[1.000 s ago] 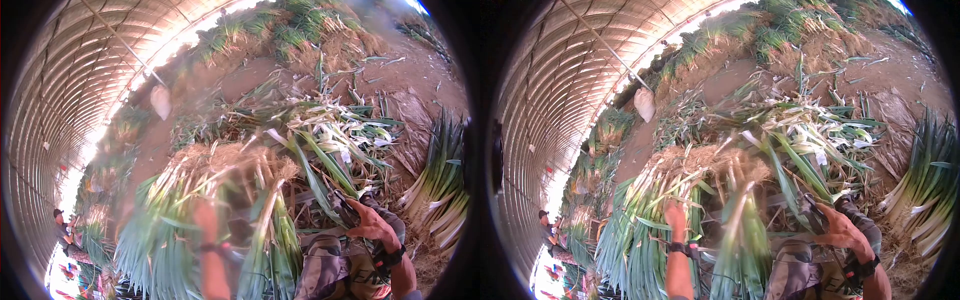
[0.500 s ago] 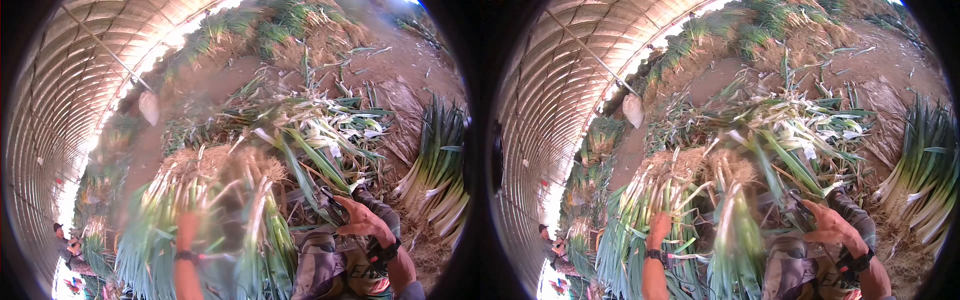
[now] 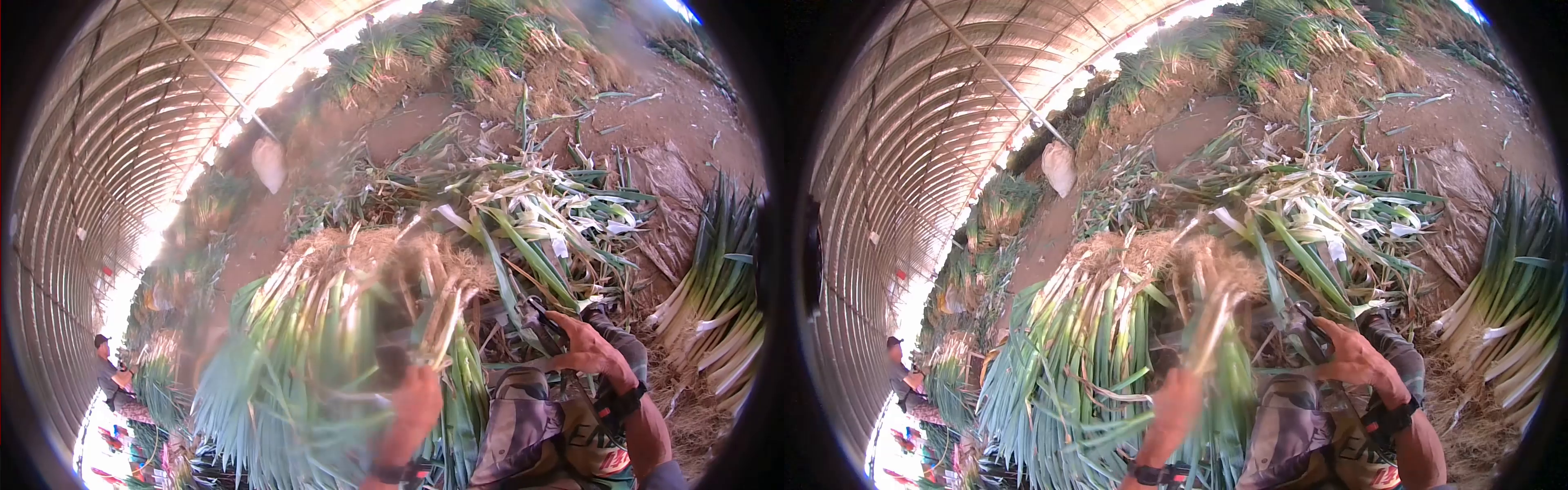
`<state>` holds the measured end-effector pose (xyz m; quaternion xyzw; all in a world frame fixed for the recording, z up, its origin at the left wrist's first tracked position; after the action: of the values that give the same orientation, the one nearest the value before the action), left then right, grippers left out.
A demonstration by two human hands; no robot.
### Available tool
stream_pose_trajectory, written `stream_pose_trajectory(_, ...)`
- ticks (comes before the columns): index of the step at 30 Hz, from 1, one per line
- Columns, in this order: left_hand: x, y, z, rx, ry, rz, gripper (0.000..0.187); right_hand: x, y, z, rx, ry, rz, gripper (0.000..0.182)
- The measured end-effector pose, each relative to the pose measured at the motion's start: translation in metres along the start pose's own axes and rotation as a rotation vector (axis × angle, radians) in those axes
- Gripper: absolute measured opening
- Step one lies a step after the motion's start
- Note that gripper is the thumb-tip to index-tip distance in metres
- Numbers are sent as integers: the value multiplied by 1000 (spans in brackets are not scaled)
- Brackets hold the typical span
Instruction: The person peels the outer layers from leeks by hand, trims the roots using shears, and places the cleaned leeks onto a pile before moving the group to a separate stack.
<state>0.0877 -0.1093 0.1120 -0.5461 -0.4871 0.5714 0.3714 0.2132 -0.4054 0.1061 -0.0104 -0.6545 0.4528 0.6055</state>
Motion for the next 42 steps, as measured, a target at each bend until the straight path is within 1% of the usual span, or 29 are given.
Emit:
stream_pose_trajectory(2, -5, 20, 8, 6, -70, 124, 14, 0, -2, 2, -18, -1, -23, 96)
stream_pose_trajectory(3, -13, 12, 11, -131, 46, 111, 18, 1, -3, 3, -26, 6, -16, 97)
stream_pose_trajectory(4, 4, 20, 19, -83, -172, 383, 19, 0, -4, 4, -40, 9, -20, 97)
stream_pose_trajectory(5, -4, 3, 31, -26, -397, 650, 21, -3, -5, 5, -51, 13, -25, 98)
stream_pose_trajectory(6, -5, 2, 44, 32, -631, 915, 22, -5, -6, 6, -57, 14, -28, 98)
stream_pose_trajectory(7, 0, 7, 53, -47, -650, 1134, 24, -4, -8, 7, -77, 3, -21, 97)
stream_pose_trajectory(10, -1, 3, 45, -191, -562, 1309, 23, -12, -8, 7, -107, -31, -68, 95)
stream_pose_trajectory(11, 3, 10, 34, -204, -566, 1380, 24, -6, -11, 9, -94, -7, -115, 93)
stream_pose_trajectory(12, 7, 11, 17, -225, -472, 1318, 30, -5, -10, 12, -103, -21, -122, 92)
stream_pose_trajectory(14, 27, 38, -15, -241, -349, 1147, 34, -9, -10, 11, -131, -54, -132, 91)
stream_pose_trajectory(16, 13, 50, -55, -231, -252, 1287, 32, -10, -10, 15, -117, -62, -137, 89)
stream_pose_trajectory(18, 2, 65, -74, -190, -209, 1353, 31, -12, -12, 17, -118, -94, -125, 88)
stream_pose_trajectory(19, -2, 73, -79, -150, -214, 1347, 31, -20, -8, 17, -153, -136, -73, 87)
stream_pose_trajectory(23, -10, 105, -92, 5, -247, 1313, 33, -3, -14, 34, 129, -27, -177, 84)
stream_pose_trajectory(24, -6, 118, -95, 42, -258, 1306, 33, 1, -14, 39, 150, -48, -161, 85)
stream_pose_trajectory(26, -6, 115, -89, -111, 83, 901, 35, 8, -10, 47, 198, -96, -124, 86)
stream_pose_trajectory(27, -2, 116, -81, -136, 102, 848, 34, 12, -8, 50, 215, -136, -48, 87)
stream_pose_trajectory(29, 7, 121, -71, -166, 52, 894, 34, 25, -3, 59, 284, -168, -30, 87)
stream_pose_trajectory(30, 11, 127, -67, -169, -19, 993, 34, 31, 0, 64, 317, -186, -20, 86)
stream_pose_trajectory(32, 24, 138, -58, -161, -108, 1034, 33, 41, 3, 71, 320, -234, -15, 84)
stream_pose_trajectory(34, 38, 149, -52, -146, -140, 973, 36, 49, 7, 77, 327, -280, -9, 83)
stream_pose_trajectory(36, 36, 145, -48, -137, -171, 966, 37, 51, 8, 80, 234, -320, 22, 72)
stream_pose_trajectory(38, 37, 147, -48, -139, -222, 1057, 35, 53, 9, 80, 139, -360, 48, 62)
stream_pose_trajectory(41, 42, 155, -56, -151, -271, 1134, 32, 57, 12, 77, 164, -360, 39, 65)
stream_pose_trajectory(42, 43, 157, -58, -155, -292, 1160, 32, 59, 13, 74, 190, -354, 53, 69)
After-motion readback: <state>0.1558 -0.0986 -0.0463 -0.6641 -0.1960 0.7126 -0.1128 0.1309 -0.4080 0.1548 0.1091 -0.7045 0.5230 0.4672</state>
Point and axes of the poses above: each hand's wrist, its own z-axis away from the middle knuckle, its own y-axis out of the palm, x = y × z, the point moved 8 cm from there along -z, towards the middle knuckle, and after that the axes turned 11 degrees about z, right-handed, at the moved point
